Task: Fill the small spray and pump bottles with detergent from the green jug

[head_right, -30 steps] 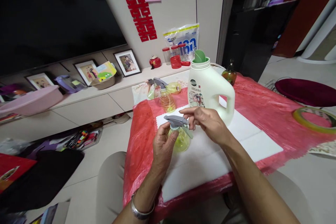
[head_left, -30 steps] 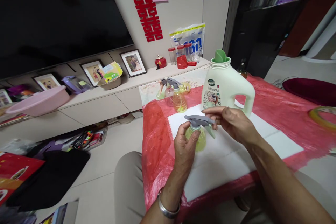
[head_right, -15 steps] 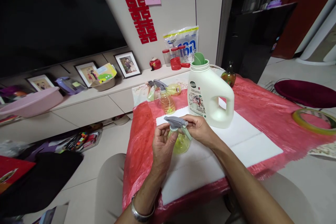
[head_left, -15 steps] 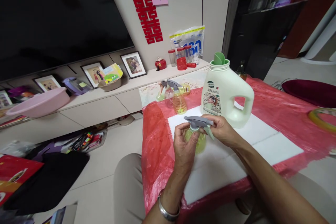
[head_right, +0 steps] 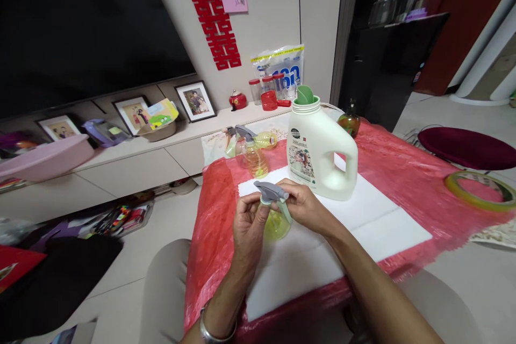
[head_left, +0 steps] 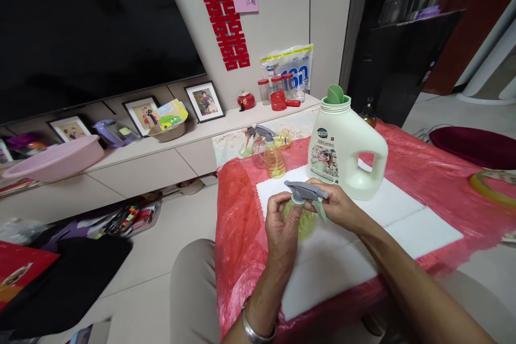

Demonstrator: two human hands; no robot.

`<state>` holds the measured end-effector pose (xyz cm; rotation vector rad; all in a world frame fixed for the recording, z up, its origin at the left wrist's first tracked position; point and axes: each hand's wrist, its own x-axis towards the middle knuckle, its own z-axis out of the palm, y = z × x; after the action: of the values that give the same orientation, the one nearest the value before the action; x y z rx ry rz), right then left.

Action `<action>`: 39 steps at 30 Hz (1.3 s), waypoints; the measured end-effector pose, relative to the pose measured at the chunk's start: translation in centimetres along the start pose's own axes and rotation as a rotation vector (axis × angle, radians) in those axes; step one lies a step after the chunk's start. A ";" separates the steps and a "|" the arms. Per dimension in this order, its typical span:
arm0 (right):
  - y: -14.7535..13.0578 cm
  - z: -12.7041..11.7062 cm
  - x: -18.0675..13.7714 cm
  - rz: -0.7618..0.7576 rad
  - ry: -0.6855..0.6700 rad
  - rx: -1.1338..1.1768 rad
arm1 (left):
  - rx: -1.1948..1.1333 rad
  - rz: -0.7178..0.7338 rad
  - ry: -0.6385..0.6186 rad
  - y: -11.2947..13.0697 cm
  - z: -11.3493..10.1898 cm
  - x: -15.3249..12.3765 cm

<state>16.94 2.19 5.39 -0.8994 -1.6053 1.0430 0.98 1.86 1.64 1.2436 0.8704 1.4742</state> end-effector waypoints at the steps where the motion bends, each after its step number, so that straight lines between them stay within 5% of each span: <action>1: 0.0 0.0 0.0 -0.001 0.003 0.000 | -0.008 0.005 0.001 0.1 0.0 0.0; 39: -0.2 -0.1 -0.1 0.039 -0.062 -0.047 | -0.098 0.044 -0.072 0.2 -0.3 0.3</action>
<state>17.08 2.02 5.56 -0.9408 -1.6756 1.0731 0.65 2.07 1.84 1.2419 0.7183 1.4802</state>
